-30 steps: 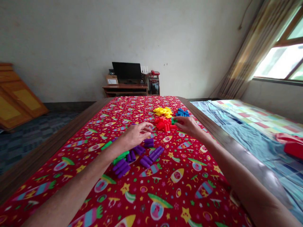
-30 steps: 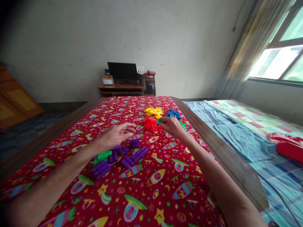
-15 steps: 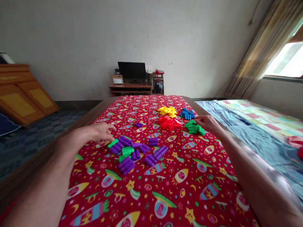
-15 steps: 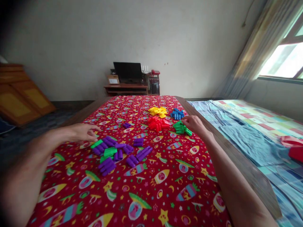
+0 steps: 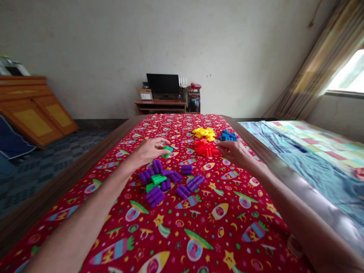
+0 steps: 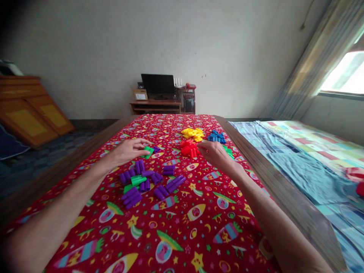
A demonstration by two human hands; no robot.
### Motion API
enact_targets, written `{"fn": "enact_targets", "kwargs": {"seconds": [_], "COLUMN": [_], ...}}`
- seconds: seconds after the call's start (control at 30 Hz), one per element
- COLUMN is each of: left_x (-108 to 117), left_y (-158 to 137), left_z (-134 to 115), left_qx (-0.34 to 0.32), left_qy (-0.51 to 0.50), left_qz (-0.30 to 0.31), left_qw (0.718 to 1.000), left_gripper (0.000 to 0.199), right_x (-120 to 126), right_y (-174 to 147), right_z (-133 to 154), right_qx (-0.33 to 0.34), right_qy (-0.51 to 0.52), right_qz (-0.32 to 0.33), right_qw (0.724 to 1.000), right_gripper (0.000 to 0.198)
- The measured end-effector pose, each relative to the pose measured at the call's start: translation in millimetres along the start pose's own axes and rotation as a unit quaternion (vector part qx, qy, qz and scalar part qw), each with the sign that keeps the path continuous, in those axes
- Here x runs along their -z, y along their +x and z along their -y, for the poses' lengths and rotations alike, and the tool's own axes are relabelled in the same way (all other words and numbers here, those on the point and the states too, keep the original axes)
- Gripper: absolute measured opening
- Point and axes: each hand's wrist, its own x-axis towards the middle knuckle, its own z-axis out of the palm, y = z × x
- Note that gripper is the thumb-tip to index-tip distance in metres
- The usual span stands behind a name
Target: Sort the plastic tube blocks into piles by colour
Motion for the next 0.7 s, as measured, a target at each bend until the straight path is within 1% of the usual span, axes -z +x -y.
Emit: {"fn": "enact_targets", "kwargs": {"seconds": [0.1,0.2,0.27,0.33,0.4,0.47,0.5,0.57,0.63,0.7], "left_x": [-31,-62,-76,-80,-73,-56,-45,-23,-4,7], "left_y": [-7,-18,-24,-27,-27,-26,-26,-27,-29,-31], "left_z": [-24,-45,-53,-57,-54,-47,-43,-34,-29,-28], "left_qx": [-0.016,-0.016,-0.027,-0.051,-0.075,-0.083,-0.078,-0.058,-0.031,-0.007], "left_qy": [-0.101,-0.186,-0.223,-0.212,-0.138,-0.005,0.076,0.213,0.285,0.313], "left_qz": [0.050,0.110,0.138,0.138,0.117,0.116,0.128,0.172,0.196,0.193], "left_qw": [0.994,0.976,0.965,0.966,0.981,0.990,0.986,0.960,0.938,0.930], "left_gripper": [0.055,0.056,0.055,0.051,0.045,0.034,0.028,0.019,0.015,0.015], "right_x": [-11,-24,-32,-35,-32,-22,-14,2,18,28], "right_y": [0,-4,-4,-2,1,4,4,2,-3,-9], "right_z": [30,51,57,55,44,25,13,-15,-45,-73], "right_qx": [0.041,0.064,0.066,0.055,0.035,0.000,-0.023,-0.075,-0.125,-0.183], "right_qy": [0.096,0.167,0.180,0.179,0.165,0.121,0.086,0.010,-0.043,-0.061], "right_qz": [0.000,0.040,0.062,0.073,0.074,0.050,0.035,0.012,0.021,0.016], "right_qw": [0.995,0.983,0.980,0.980,0.983,0.991,0.995,0.997,0.991,0.981], "right_gripper": [0.031,0.034,0.028,0.023,0.024,0.026,0.028,0.029,0.029,0.031]}}
